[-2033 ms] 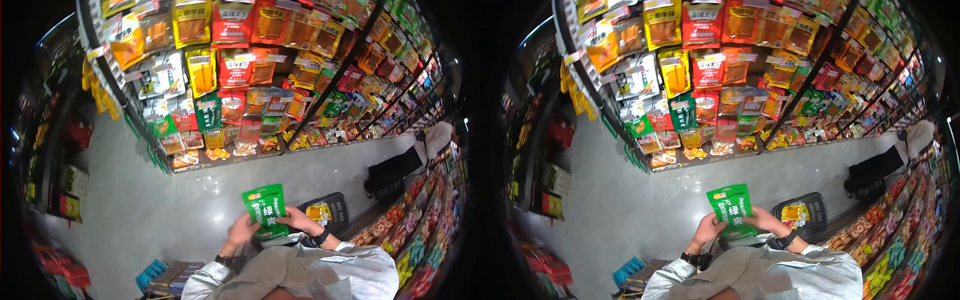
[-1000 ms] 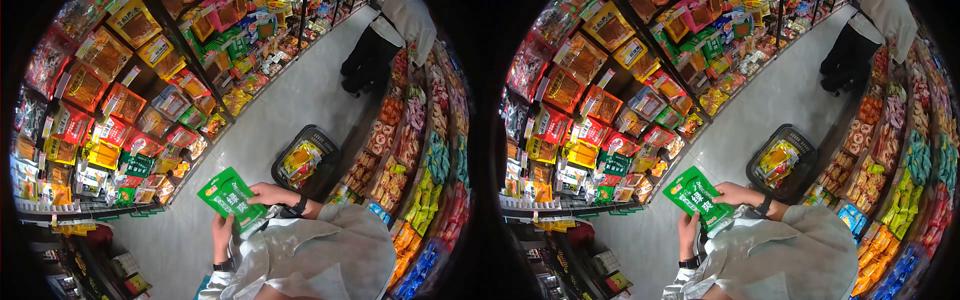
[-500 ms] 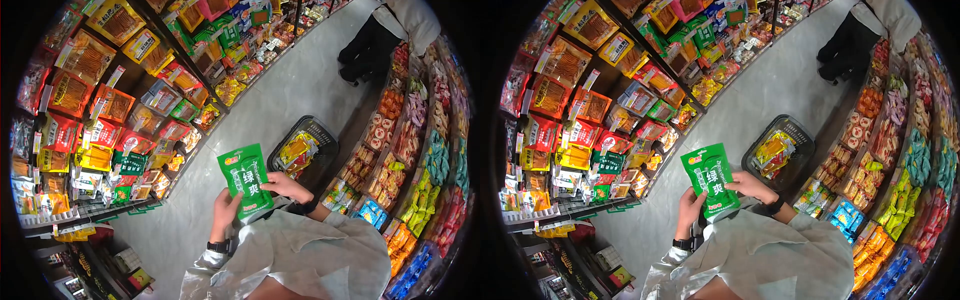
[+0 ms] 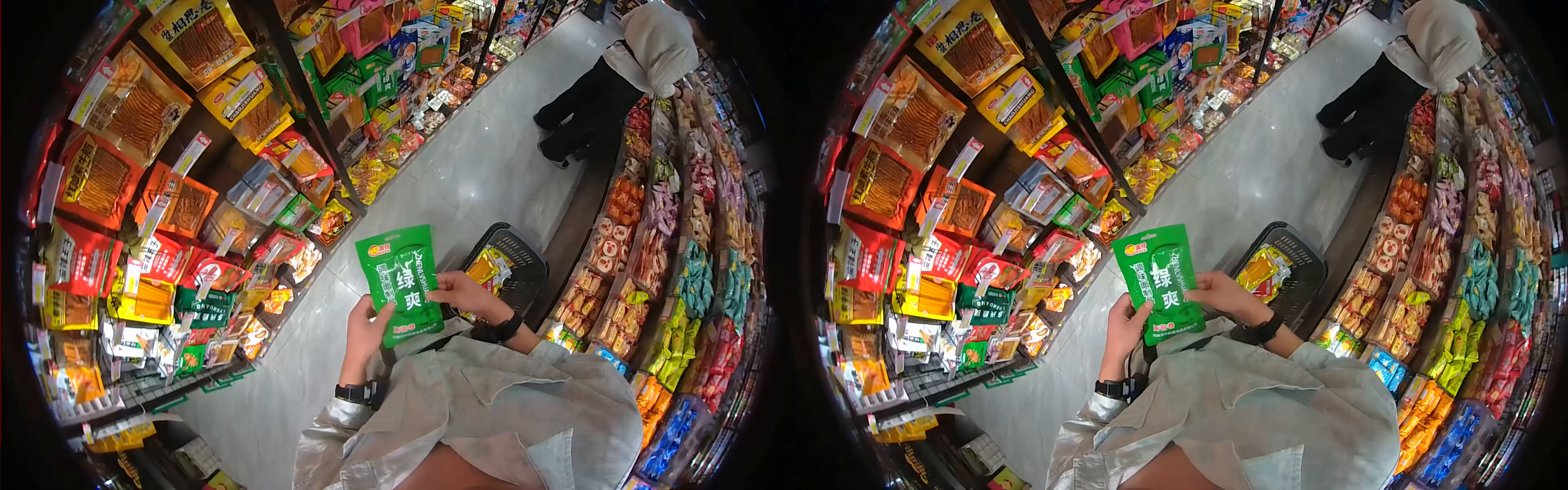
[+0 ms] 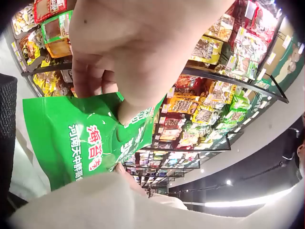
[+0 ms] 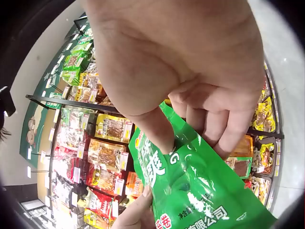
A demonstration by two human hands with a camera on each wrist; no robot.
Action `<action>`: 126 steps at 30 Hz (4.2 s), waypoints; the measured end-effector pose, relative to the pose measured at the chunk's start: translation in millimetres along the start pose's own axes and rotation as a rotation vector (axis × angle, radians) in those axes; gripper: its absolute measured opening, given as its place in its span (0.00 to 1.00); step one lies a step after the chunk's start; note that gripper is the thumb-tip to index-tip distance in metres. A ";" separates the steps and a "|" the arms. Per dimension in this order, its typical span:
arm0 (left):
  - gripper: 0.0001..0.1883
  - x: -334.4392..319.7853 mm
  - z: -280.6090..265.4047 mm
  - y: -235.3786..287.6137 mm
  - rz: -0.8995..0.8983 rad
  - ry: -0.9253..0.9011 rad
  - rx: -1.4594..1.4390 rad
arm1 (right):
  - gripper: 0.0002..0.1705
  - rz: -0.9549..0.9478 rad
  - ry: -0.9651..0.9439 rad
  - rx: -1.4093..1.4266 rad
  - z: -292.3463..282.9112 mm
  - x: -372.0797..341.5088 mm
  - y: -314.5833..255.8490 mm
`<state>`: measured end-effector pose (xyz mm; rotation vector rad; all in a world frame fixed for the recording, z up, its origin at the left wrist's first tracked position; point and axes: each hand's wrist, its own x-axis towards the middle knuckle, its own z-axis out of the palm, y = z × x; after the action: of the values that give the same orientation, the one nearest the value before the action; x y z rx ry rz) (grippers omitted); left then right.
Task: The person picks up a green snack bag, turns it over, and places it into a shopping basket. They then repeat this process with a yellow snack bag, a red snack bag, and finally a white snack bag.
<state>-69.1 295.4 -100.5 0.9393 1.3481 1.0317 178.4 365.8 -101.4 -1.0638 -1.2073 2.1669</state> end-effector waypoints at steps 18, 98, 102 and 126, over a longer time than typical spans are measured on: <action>0.09 80.9 -67.1 6.8 -0.137 -0.109 0.023 | 0.15 0.073 0.096 -0.177 7.8 83.8 -22.8; 0.05 743.5 138.3 -31.0 -0.204 0.472 -0.260 | 0.12 0.158 0.543 -0.061 -590.8 307.6 -346.4; 0.06 750.5 134.0 -31.7 -0.251 0.511 -0.318 | 0.12 0.153 0.560 -0.026 -588.7 308.2 -345.7; 0.14 290.6 370.6 -272.4 -0.651 0.382 0.513 | 0.05 0.897 -0.185 -0.676 -890.8 353.9 -92.6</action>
<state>299.0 510.9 -438.1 0.5892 2.1181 0.3672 671.2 1113.3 -455.8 -2.0253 -1.8799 2.5640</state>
